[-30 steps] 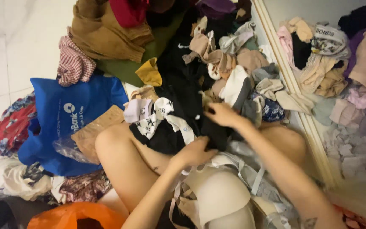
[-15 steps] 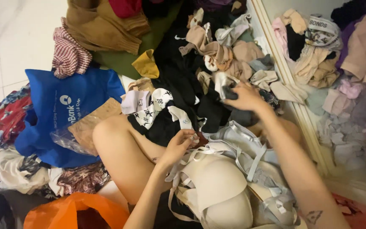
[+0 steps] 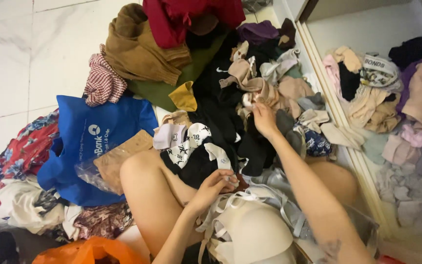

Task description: Sorting and folding various pieces of laundry from a pile on the floor

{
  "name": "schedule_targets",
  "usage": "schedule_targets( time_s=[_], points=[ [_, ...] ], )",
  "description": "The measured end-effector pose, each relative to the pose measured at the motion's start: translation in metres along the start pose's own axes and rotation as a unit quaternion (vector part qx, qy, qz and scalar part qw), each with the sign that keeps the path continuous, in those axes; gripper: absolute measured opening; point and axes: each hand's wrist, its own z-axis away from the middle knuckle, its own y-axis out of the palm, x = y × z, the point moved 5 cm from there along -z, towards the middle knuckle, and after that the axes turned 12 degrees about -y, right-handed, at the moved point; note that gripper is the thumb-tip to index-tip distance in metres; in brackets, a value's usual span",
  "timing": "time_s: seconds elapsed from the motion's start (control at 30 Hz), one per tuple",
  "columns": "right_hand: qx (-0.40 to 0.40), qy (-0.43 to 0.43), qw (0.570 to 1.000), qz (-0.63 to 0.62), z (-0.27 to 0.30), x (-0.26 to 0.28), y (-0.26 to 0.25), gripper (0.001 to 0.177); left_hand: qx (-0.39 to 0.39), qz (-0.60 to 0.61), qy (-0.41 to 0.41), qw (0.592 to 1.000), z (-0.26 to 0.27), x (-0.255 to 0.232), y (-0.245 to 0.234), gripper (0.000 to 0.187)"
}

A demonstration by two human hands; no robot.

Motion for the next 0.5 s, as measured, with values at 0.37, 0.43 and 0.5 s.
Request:
schedule_targets(
  time_s=[0.37,0.43,0.5],
  points=[
    [0.180,-0.365,0.913,-0.001,0.125,0.329,-0.101,0.012,0.105,0.262,-0.057,0.958,0.027,-0.100,0.052,0.064],
    [0.193,-0.390,0.900,-0.038,0.129,0.351,-0.110,0.012,0.101,0.255,-0.002,0.962,0.021,-0.104,0.044,0.053],
    [0.138,-0.440,0.887,-0.021,0.128,0.357,-0.117,0.020,0.045,0.143,0.024,0.988,0.019,-0.107,0.033,0.045]
  ],
)
